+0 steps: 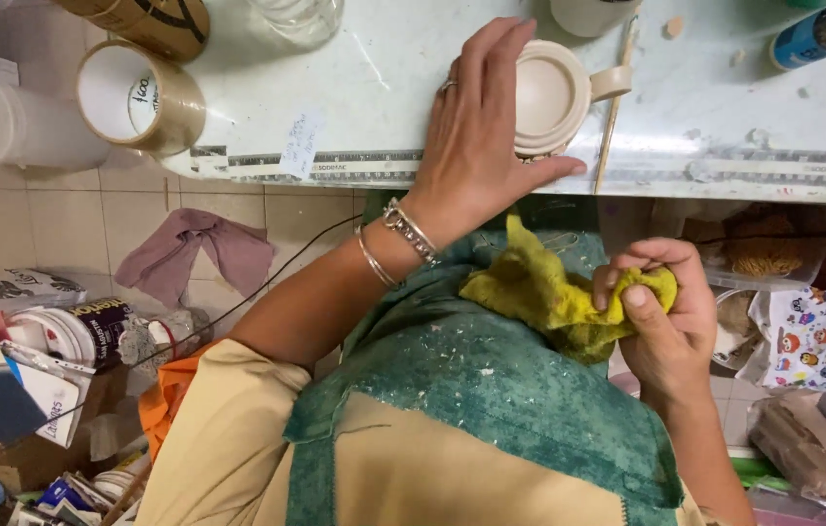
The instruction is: Painting and detailing a ceramic mug with floral patterns using a brush and cloth.
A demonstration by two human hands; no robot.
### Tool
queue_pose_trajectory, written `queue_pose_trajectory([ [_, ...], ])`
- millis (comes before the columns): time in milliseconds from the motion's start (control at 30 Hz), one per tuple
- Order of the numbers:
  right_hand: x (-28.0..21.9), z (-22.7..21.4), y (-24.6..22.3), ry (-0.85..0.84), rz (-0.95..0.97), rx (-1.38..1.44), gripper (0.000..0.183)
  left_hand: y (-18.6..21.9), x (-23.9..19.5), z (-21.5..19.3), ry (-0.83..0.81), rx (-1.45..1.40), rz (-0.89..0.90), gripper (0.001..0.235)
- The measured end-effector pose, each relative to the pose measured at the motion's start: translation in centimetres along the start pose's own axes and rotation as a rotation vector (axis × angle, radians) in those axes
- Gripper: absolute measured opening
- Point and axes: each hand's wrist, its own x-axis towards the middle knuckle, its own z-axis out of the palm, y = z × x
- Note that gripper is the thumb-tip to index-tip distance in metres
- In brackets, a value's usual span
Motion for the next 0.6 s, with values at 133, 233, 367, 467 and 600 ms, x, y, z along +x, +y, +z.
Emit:
queue_pose_trajectory([
  [133, 0.2, -0.6, -0.7, -0.046, -0.008, -0.124, 0.021, -0.8, 0.3, -0.9, -0.091, -0.175, 0.018, 0.107],
  [233, 1.1, -1.1, -1.0, -0.11, -0.039, -0.157, 0.011, -1.7, 0.3, -3.5, -0.207, -0.281, 0.209, 0.1],
  [367, 2.5, 0.0, -0.6, -0.155, -0.071, -0.23, 0.009, -2.3, -0.1, -6.1, -0.264, -0.293, 0.542, 0.087],
  [467, 3.6, 1.6, -0.7, -0.207, -0.083, -0.39, 0.01, -1.5, -0.9, -6.8, -0.338, -0.213, 0.484, 0.09],
  [600, 5.0, 3.2, -0.1, -0.236, -0.143, -0.586, 0.012, -0.9, -1.4, -7.4, -0.364, -0.249, 0.447, 0.084],
])
